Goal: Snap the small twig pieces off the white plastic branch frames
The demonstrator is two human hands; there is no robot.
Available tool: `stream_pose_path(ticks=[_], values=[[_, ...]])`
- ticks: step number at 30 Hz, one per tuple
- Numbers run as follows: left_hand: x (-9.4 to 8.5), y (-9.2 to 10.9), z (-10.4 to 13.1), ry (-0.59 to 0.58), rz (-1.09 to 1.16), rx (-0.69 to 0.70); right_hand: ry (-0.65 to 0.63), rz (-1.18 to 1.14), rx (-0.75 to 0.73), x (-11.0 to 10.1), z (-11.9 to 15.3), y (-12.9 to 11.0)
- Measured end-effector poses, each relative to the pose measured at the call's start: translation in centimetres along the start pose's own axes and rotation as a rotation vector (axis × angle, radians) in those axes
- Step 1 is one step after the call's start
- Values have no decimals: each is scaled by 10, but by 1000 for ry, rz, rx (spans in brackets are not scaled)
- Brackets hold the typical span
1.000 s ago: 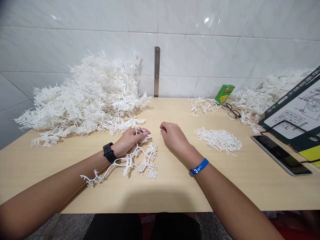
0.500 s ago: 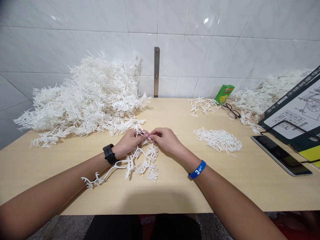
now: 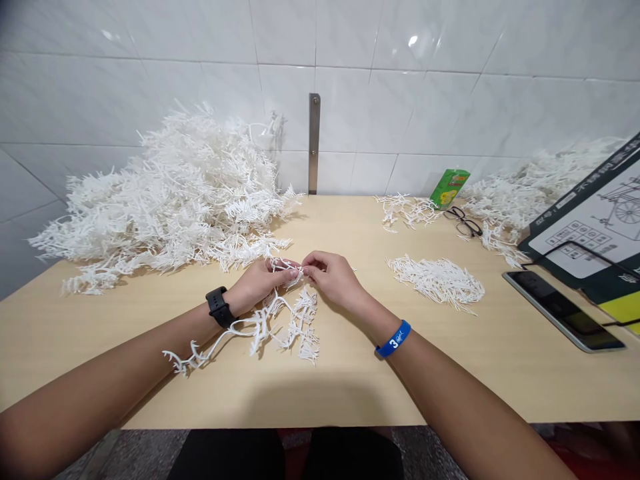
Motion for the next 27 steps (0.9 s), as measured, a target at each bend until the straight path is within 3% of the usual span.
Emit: stream_pose_path(ticks=[5, 14, 21, 27], values=[[-5, 5, 4, 79, -80, -7, 82, 227, -153, -2, 3, -13], [-2, 14, 8, 4, -212, 12, 81, 432, -361, 4, 8, -23], [-5, 6, 7, 62, -245, -68, 47, 478, -400, 5, 8, -24], [-3, 7, 5, 50, -240, -22, 24, 465, -394, 7, 8, -24]])
Point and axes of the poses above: each hand's wrist, its own z-axis away from the middle knuckle, its own x-axis out of the palm, y = z × x, the point moved 6 cm from there along -z, towards the middle knuckle, and after that the axes turned 10 degrees about -z, right-handed, at the moved point
